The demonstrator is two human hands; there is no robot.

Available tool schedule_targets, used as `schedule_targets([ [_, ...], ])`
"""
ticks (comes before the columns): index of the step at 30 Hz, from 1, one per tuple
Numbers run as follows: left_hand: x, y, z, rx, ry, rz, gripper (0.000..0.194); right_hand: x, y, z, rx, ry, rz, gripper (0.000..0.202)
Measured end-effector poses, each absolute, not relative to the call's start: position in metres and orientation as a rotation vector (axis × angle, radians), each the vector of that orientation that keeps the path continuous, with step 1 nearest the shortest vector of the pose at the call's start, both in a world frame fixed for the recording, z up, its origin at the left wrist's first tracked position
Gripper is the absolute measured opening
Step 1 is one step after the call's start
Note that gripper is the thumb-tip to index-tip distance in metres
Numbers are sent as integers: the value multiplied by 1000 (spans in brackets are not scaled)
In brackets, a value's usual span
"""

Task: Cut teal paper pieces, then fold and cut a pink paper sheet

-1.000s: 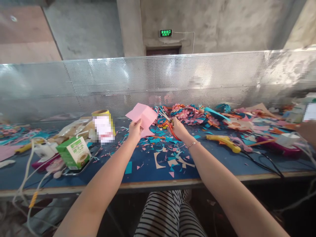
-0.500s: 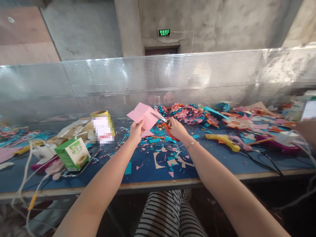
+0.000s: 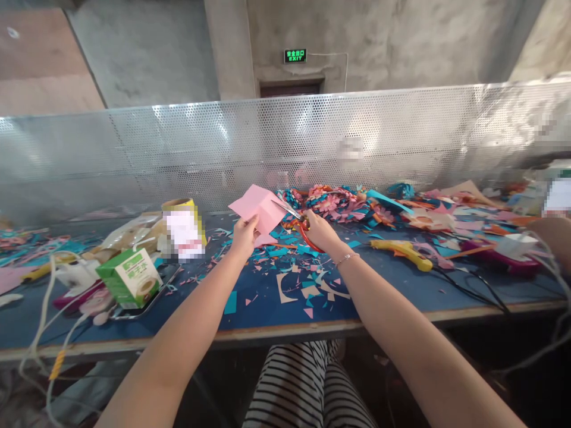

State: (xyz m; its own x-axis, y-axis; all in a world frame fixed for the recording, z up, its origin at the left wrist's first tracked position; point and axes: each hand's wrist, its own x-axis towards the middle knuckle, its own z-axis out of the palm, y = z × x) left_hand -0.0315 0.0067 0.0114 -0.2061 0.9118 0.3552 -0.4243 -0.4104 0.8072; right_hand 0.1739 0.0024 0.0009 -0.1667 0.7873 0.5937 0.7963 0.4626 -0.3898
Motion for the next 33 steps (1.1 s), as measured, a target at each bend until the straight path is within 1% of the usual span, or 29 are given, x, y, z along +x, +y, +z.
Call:
schedule_targets([
  [13, -31, 4, 13, 959, 655, 1702, 16, 174, 1, 2, -1342, -1975, -38, 32],
  [18, -33, 3, 13, 920, 649, 1662, 12, 174, 0, 2, -1345, -1973, -2, 35],
  [24, -31, -1, 16, 900, 642, 1634, 16, 173, 1, 2, -1325, -1948, 39, 36],
  [33, -30, -2, 17, 923, 623, 1631, 13, 174, -2, 6, -1355, -1962, 12, 37],
])
